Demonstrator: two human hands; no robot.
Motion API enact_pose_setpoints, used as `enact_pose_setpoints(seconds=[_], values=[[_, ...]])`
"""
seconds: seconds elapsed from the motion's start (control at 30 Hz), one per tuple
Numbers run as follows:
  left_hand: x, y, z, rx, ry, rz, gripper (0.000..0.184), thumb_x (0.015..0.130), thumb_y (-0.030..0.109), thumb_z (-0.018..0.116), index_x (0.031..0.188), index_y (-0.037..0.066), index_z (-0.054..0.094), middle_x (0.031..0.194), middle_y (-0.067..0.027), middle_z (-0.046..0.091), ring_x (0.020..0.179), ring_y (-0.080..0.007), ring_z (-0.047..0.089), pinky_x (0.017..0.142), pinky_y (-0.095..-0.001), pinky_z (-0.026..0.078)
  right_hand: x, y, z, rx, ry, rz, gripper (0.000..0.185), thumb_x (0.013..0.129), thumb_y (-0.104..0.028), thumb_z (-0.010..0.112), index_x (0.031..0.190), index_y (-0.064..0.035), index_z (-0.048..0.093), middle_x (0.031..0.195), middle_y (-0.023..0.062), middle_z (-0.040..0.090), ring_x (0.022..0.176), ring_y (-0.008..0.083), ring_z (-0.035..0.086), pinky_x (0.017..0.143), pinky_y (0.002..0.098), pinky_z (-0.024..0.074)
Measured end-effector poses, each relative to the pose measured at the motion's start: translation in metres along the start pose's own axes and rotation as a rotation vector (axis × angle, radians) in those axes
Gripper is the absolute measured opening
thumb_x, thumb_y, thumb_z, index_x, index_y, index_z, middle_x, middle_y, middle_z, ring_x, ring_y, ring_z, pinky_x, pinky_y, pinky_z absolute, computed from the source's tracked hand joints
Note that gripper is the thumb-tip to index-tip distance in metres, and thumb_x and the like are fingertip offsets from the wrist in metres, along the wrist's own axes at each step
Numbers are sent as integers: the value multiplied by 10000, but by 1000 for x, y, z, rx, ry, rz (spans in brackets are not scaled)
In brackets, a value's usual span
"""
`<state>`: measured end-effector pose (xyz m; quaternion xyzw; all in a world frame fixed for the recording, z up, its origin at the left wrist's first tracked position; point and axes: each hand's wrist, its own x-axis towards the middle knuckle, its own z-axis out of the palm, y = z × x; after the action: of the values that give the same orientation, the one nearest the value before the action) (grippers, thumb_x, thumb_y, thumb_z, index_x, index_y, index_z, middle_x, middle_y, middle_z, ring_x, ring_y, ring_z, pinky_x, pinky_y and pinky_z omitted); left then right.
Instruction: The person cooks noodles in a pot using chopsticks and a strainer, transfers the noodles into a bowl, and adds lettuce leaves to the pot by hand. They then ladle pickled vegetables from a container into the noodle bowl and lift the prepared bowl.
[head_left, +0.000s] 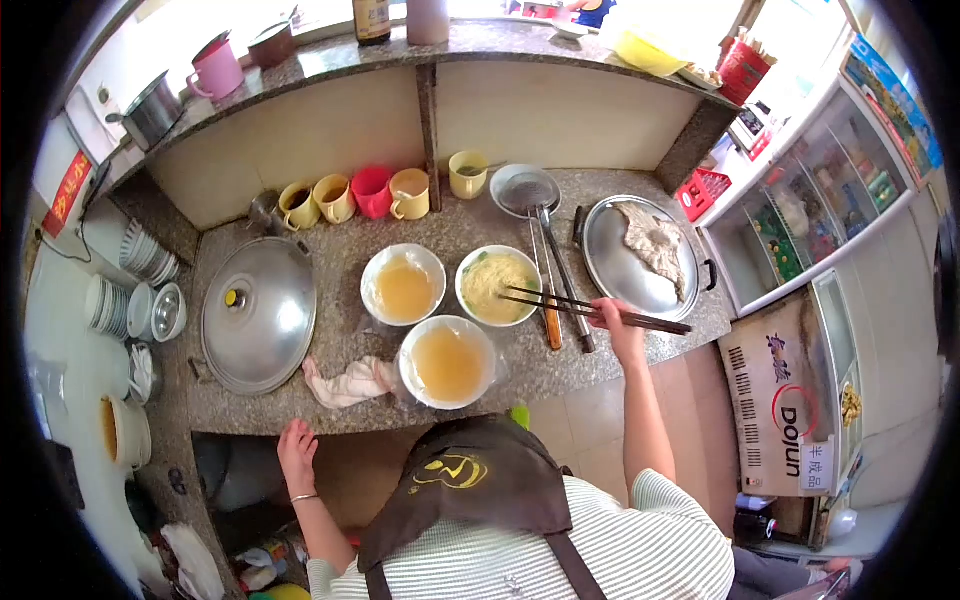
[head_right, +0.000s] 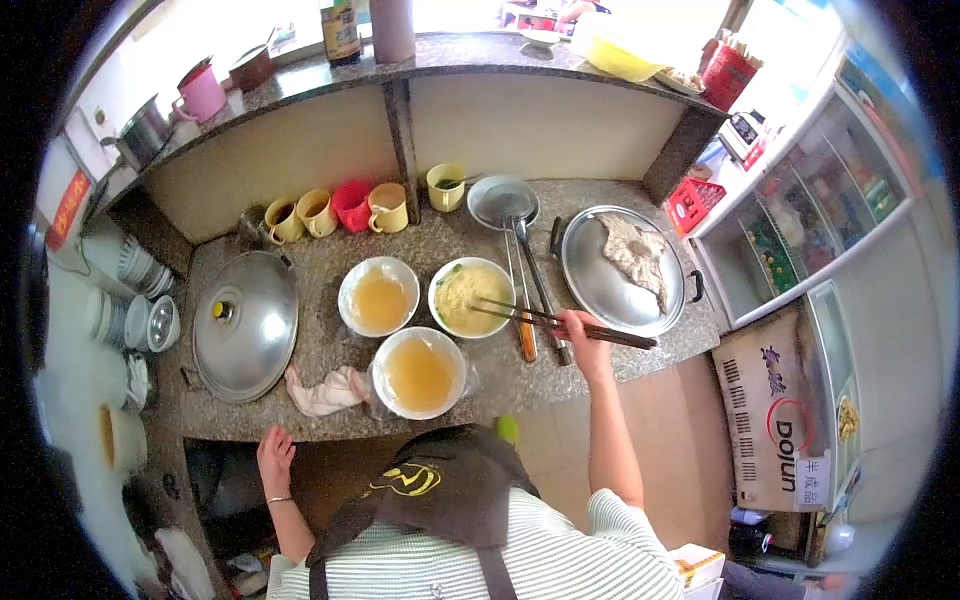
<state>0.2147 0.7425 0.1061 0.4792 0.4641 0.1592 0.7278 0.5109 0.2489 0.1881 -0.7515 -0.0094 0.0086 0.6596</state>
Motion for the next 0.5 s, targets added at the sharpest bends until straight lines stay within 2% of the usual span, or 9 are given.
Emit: enact_pose_setpoints(seconds=[0.07, 0.17, 0.23, 0.3, 0.33, 0.4, 0.43, 0.47, 0.5], values=[[8, 4, 7, 4, -22, 7, 418, 812, 313, 604, 1121, 53, 494, 1014, -57, 555, 895, -164, 542, 731, -287, 438, -8, -14, -24, 17, 70, -28, 299, 891, -243, 478, 931, 29, 595, 809, 109, 621, 711, 175, 618, 665, 277, 515], [18, 8, 14, 13, -52, 8, 385, 802, 294, 618, 1089, 68, 496, 984, -45, 561, 839, -156, 553, 683, -271, 445, -41, -15, -71, 187, 363, 9, 310, 886, -293, 478, 910, -5, 589, 846, 84, 596, 716, 165, 590, 661, 298, 508], [26, 8, 22, -13, -66, 36, 350, 795, 276, 627, 1060, 86, 499, 955, -35, 566, 795, -148, 561, 641, -259, 451, -56, 32, -105, 455, 540, 91, 295, 875, -323, 502, 907, -35, 561, 822, 50, 578, 740, 155, 559, 698, 294, 473], [36, 5, 36, -33, -60, -23, 327, 797, 265, 628, 1038, 84, 500, 909, -38, 578, 759, -149, 568, 626, -263, 454, -70, 78, -110, 773, 676, 202, 274, 892, -337, 469, 853, -83, 564, 788, 20, 569, 799, 134, 529, 776, 282, 426], [42, 3, 41, -34, -91, -19, 315, 798, 258, 627, 1030, 85, 503, 903, -41, 583, 749, -150, 572, 623, -267, 456, -77, 119, -113, 956, 611, 123, 271, 893, -339, 470, 830, -93, 564, 805, 33, 579, 802, 144, 535, 772, 280, 427], [42, 7, 69, -59, -124, -15, 278, 793, 221, 626, 1007, 71, 531, 902, -57, 591, 754, -167, 587, 599, -264, 458, -72, 162, -93, 1191, 670, 231, 324, 866, -363, 506, 836, -45, 557, 839, 59, 590, 825, 179, 541, 796, 321, 463], [44, 10, 86, -95, -111, 7, 278, 793, 221, 626, 1007, 71, 531, 902, -57, 591, 754, -167, 587, 599, -264, 458, -62, 184, -81, 1236, 657, 255, 382, 850, -392, 516, 853, -12, 552, 910, 88, 573, 841, 210, 537, 799, 336, 483], [48, 12, 101, -54, -137, 14, 274, 795, 222, 624, 1001, 66, 535, 910, -63, 594, 761, -165, 588, 606, -260, 459, -47, 200, -71, 1236, 704, 377, 477, 839, -439, 509, 895, 34, 545, 957, 127, 554, 872, 239, 539, 792, 344, 494], [52, 15, 114, -8, -161, 17, 269, 797, 223, 623, 996, 62, 539, 918, -70, 598, 768, -163, 590, 612, -256, 459, -32, 200, -58, 1279, 635, 450, 520, 830, -455, 514, 990, 39, 522, 993, 137, 539, 881, 252, 537, 774, 344, 503]])
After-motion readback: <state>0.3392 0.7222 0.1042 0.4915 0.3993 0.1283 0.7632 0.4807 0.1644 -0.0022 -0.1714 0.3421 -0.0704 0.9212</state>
